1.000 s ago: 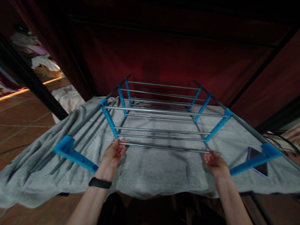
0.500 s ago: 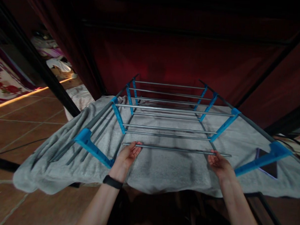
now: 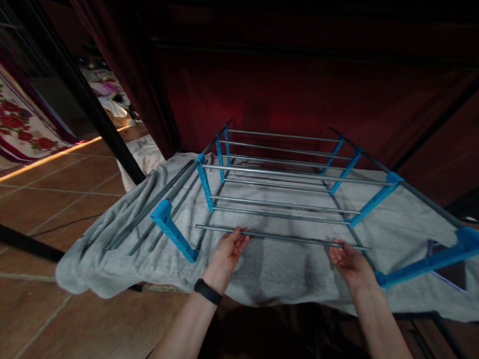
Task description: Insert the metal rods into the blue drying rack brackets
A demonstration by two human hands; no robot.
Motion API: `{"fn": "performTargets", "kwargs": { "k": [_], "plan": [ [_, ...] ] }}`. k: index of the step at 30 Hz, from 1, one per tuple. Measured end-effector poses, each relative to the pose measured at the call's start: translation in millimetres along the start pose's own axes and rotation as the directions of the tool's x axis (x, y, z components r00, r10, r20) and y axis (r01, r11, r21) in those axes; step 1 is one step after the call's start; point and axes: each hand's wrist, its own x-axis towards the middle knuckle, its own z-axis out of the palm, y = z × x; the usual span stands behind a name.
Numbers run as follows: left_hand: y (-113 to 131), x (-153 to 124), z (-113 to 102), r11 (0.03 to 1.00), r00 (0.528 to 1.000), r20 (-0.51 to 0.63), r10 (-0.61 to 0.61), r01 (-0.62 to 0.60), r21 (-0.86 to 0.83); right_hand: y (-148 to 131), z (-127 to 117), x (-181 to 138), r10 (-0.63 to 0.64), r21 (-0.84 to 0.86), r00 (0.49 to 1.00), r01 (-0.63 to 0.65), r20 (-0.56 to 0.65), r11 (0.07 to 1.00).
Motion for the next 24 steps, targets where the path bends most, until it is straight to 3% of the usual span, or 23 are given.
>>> {"fn": "performTargets", "kwargs": {
  "k": [12,24],
  "plan": [
    [-7,-3,3,0.998,0.997,-0.050,-0.057,0.058,0.010,5,4,-4,0.035,-0.016,0.998,-0.036,-0.058,0.999],
    [-10,-9,0,1.000,0.999,-0.054,0.004,-0.006,-0.022,-8,0,-3,0.045,-0.004,0.997,-0.045,-0.070,0.999]
  ]
}}
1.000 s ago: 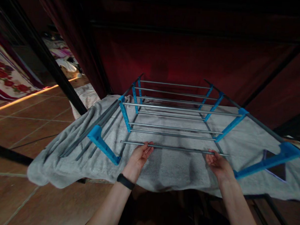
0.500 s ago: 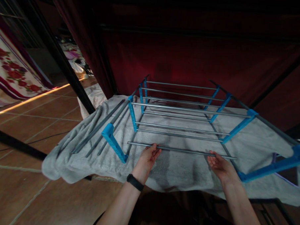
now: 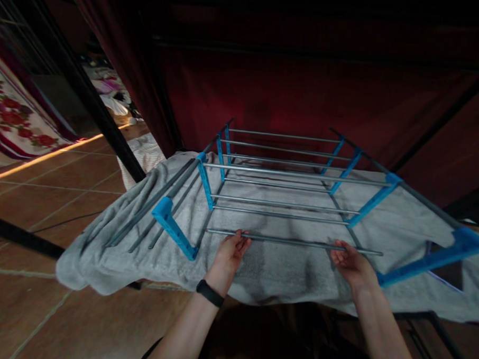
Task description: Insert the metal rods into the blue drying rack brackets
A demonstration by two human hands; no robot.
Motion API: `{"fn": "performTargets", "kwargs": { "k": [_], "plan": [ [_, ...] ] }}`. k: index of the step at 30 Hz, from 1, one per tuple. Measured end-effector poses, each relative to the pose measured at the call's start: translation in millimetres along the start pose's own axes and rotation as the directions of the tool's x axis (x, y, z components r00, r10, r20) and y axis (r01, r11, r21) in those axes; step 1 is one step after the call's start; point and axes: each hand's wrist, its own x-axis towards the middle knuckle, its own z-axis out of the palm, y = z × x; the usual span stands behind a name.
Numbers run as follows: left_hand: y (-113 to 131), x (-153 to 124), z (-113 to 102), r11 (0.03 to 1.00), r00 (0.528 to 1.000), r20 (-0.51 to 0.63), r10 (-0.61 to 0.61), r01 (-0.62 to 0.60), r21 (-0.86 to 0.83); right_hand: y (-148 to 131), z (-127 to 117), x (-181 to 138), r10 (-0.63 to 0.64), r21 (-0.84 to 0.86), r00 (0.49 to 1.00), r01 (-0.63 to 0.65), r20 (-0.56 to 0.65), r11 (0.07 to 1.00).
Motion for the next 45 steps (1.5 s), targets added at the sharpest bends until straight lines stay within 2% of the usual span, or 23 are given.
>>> {"fn": "performTargets", "kwargs": {
  "k": [5,10,26,32,39,45],
  "plan": [
    [-3,4,1,1.000,1.000,-0.021,0.018,-0.019,-0.009,4,2,-4,0.029,-0.039,0.997,-0.026,0.066,0.999],
    [-4,6,1,0.999,0.999,-0.026,0.034,-0.034,-0.013,9,5,-4,-0.003,-0.032,0.993,0.007,0.115,0.999],
    [-16,-2,9,0.997,0.997,0.028,-0.070,0.069,0.023,15,11,-13,-0.009,-0.032,0.994,0.012,0.111,0.999],
    [-16,0,5,0.998,0.999,-0.009,-0.050,0.051,0.046,11,5,-6,0.029,-0.069,0.994,-0.022,0.106,0.997],
    [-17,2,6,0.997,0.998,-0.036,-0.051,0.052,0.048,9,0,0,-0.010,-0.064,0.993,0.017,0.117,0.998],
    [-15,-2,7,0.998,0.998,-0.047,-0.053,0.054,0.027,5,0,-3,-0.039,-0.041,0.998,0.042,0.058,0.998]
  ]
}}
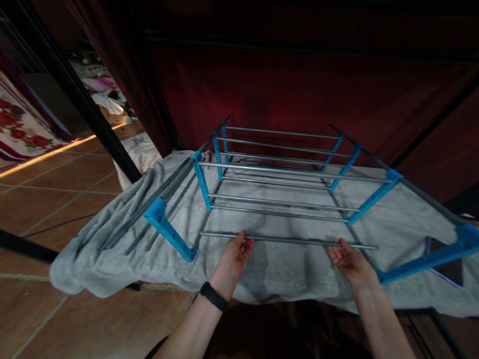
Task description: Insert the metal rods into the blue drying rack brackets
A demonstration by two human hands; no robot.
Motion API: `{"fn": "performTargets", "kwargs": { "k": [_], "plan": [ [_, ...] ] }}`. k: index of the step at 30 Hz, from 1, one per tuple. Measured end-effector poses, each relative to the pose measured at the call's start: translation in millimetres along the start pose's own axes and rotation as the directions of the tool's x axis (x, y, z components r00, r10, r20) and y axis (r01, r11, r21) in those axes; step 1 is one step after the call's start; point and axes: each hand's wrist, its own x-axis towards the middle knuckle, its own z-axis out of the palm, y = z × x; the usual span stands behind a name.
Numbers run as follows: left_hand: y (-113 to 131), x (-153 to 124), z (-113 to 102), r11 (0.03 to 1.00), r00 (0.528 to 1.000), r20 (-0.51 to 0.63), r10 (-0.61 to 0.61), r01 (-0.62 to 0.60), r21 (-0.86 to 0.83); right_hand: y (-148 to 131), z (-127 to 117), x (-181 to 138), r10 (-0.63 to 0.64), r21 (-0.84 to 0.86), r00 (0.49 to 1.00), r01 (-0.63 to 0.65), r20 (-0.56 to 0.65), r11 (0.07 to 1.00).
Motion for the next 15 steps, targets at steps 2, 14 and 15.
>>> {"fn": "performTargets", "kwargs": {
  "k": [2,14,15],
  "plan": [
    [2,0,1,1.000,1.000,-0.013,0.012,-0.012,-0.018,-2,1,-2,0.002,-0.005,1.000,-0.002,-0.021,1.000],
    [23,-2,1,0.994,0.995,-0.077,0.059,-0.066,-0.092,-6,-4,-2,-0.008,-0.012,1.000,0.008,0.005,1.000],
    [24,-2,1,0.993,0.995,-0.079,0.060,-0.067,-0.094,-5,-4,-1,-0.021,-0.006,1.000,0.021,-0.003,1.000]
  ]
}}
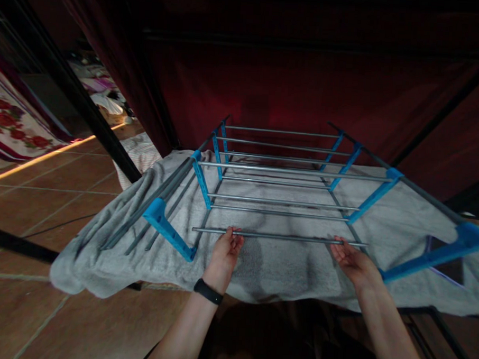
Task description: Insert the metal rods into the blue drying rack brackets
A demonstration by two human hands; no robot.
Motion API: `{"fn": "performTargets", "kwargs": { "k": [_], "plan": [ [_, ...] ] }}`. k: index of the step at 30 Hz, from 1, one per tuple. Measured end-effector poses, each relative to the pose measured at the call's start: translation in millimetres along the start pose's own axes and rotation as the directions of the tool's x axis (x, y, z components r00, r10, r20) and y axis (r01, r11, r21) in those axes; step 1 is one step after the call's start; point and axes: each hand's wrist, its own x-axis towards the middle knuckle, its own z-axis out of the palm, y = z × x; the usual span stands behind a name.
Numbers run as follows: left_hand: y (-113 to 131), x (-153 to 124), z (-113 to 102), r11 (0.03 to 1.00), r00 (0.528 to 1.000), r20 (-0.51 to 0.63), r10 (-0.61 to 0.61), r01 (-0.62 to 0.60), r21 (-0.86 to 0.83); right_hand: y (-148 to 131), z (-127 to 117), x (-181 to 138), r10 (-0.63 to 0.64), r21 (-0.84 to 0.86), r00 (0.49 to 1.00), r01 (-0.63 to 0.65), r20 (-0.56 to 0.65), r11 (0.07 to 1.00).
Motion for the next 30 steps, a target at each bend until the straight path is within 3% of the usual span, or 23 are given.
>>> {"fn": "performTargets", "kwargs": {
  "k": [9,14,20,30],
  "plan": [
    [7,4,0,1.000,0.999,-0.033,-0.005,0.004,-0.020,-5,0,-2,-0.019,0.036,0.995,0.023,-0.099,0.999],
    [14,7,-2,0.999,0.999,-0.054,0.004,-0.006,-0.038,-8,-3,-1,-0.063,0.018,0.993,0.065,-0.097,0.998],
    [25,9,-3,0.997,0.996,-0.076,0.038,-0.043,-0.070,-11,0,-5,-0.015,0.027,0.984,0.020,-0.177,0.999],
    [38,15,-5,0.989,0.992,-0.087,0.087,-0.097,-0.115,-17,-9,4,-0.017,0.040,0.990,0.023,-0.139,0.999]
  ]
}}
